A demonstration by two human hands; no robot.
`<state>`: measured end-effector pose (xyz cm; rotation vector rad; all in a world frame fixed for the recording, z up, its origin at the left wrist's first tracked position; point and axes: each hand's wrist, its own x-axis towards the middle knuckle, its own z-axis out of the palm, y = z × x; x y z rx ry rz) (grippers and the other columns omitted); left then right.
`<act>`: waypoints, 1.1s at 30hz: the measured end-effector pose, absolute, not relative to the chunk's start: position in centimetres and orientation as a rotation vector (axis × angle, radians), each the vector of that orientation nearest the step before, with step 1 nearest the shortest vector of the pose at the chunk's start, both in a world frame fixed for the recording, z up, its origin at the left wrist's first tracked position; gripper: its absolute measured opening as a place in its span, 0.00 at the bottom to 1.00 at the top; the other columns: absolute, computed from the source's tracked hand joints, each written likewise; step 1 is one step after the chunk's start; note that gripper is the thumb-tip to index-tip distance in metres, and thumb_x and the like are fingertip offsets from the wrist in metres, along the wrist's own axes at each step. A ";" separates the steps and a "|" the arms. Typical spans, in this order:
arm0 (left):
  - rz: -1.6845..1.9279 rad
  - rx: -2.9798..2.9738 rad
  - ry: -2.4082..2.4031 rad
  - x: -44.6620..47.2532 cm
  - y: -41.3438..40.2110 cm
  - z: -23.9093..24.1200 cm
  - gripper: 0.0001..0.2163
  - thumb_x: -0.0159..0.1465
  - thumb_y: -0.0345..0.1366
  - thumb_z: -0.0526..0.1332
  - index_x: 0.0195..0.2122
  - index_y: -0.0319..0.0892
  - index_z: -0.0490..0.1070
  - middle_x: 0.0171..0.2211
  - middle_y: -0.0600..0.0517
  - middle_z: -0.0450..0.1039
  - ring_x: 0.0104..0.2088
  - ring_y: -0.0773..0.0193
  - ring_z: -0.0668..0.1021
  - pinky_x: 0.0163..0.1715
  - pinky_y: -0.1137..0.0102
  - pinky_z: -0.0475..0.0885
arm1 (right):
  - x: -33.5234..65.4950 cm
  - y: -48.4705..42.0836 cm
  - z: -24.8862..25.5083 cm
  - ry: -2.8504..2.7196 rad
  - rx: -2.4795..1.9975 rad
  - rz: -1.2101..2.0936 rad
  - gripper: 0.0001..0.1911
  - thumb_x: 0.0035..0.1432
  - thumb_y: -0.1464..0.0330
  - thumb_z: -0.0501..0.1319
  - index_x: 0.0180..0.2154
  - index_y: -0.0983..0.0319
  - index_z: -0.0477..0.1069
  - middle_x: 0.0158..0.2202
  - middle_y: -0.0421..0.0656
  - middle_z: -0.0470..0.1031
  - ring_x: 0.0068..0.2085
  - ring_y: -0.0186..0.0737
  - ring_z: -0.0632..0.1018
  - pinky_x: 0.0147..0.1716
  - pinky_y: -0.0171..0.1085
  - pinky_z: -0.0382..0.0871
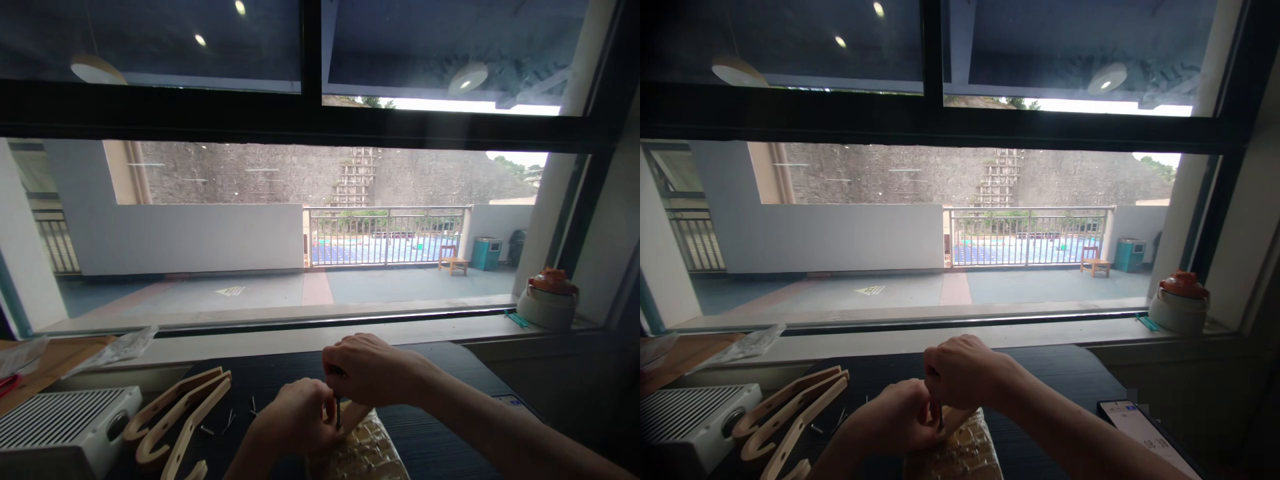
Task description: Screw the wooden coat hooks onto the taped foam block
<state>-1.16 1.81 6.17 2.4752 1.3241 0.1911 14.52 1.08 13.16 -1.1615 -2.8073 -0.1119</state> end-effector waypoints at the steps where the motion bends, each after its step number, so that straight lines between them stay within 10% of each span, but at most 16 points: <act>1: 0.186 2.473 1.335 -1.2 1.8 6.2 0.07 0.50 0.38 0.55 0.24 0.46 0.73 0.22 0.55 0.74 0.22 0.65 0.72 0.20 0.73 0.58 | 14.6 1.0 13.3 -2.817 -1.163 -0.086 0.09 0.55 0.67 0.51 0.33 0.61 0.69 0.29 0.41 0.75 0.29 0.35 0.72 0.25 0.34 0.53; 33: 0.155 2.490 1.330 -1.4 1.9 6.4 0.09 0.50 0.43 0.56 0.25 0.46 0.72 0.25 0.55 0.75 0.24 0.65 0.74 0.22 0.74 0.59 | 15.0 1.4 13.5 -2.825 -1.218 0.069 0.10 0.55 0.65 0.51 0.36 0.60 0.68 0.30 0.42 0.74 0.28 0.34 0.69 0.25 0.33 0.53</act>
